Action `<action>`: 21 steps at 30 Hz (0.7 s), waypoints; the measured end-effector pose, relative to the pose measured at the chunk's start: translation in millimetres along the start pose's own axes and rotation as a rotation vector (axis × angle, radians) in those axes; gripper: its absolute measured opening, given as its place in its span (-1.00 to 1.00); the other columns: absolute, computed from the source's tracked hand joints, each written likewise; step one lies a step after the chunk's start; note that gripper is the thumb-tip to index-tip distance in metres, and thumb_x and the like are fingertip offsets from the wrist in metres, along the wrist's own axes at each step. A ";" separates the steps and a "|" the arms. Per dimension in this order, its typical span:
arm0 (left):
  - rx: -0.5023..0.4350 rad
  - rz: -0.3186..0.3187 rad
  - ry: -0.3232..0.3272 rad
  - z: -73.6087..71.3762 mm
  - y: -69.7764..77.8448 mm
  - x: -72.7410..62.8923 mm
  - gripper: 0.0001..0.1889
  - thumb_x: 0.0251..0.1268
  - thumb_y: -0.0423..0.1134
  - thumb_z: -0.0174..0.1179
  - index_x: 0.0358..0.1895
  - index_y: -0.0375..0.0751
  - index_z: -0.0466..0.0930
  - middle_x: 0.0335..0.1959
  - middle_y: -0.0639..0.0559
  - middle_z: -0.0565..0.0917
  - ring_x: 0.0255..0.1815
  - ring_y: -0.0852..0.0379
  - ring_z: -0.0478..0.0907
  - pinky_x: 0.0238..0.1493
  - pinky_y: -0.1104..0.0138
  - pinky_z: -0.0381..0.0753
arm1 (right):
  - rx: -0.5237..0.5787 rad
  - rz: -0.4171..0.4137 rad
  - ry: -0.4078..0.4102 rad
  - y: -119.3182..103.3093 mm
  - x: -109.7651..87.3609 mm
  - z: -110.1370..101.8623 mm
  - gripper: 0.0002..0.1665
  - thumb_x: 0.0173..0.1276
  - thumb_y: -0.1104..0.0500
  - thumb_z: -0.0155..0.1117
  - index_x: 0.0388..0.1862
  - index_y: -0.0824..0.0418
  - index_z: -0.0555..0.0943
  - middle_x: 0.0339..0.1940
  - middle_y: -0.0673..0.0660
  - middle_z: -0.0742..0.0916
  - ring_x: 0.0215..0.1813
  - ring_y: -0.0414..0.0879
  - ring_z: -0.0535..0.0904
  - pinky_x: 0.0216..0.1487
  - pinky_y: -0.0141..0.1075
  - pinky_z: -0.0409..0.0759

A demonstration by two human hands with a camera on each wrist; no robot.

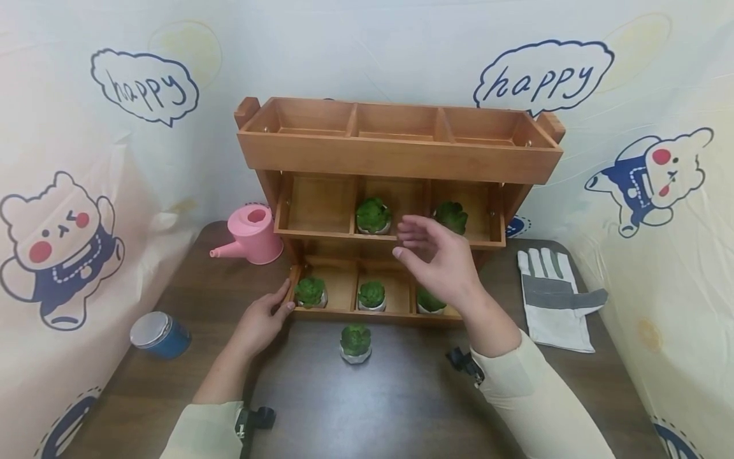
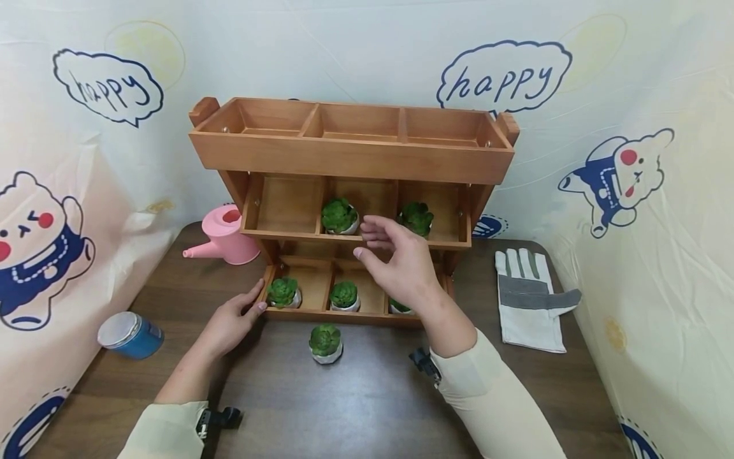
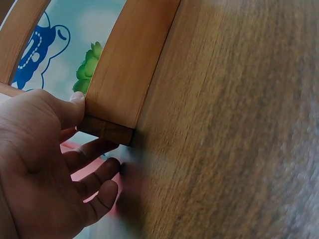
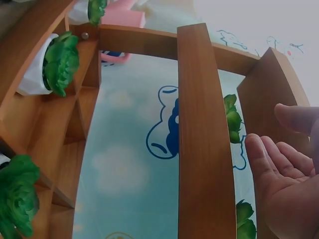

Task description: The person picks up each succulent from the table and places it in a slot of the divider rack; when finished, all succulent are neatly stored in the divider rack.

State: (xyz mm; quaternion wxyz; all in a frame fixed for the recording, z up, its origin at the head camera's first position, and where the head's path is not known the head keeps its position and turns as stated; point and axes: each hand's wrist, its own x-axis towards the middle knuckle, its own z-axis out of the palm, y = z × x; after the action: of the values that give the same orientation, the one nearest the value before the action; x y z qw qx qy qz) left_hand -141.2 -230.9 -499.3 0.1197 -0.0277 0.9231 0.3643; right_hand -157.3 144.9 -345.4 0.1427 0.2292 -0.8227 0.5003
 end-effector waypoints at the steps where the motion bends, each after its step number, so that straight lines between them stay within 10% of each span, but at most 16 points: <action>1: 0.000 0.000 -0.001 0.0 0.0 0.0 -0.29 0.59 0.20 0.05 0.67 0.27 0.03 0.53 -0.33 0.35 0.53 -0.41 0.26 0.40 -0.38 0.25 | 0.004 -0.003 -0.001 -0.2 -1.5 0.2 -0.44 0.35 0.19 0.52 0.30 0.20 0.61 0.09 0.09 0.78 0.05 -0.10 0.75 0.16 -0.22 0.70; 21: 0.014 0.006 0.010 0.3 1.7 -0.6 -0.29 0.60 0.18 0.05 0.68 0.25 0.03 0.53 -0.34 0.36 0.52 -0.41 0.26 0.40 -0.39 0.24 | 0.033 0.089 -0.086 19.1 -37.4 16.9 -0.45 0.33 0.22 0.53 0.28 0.14 0.63 0.05 -0.02 0.78 -0.02 -0.14 0.75 0.08 -0.08 0.73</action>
State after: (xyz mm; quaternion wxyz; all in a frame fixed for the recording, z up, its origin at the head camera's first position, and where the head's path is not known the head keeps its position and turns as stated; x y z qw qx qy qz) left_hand -140.8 -229.5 -498.2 0.1141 -0.0258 0.9263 0.3582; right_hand -135.4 146.2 -385.0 0.0811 0.2158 -0.8291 0.5094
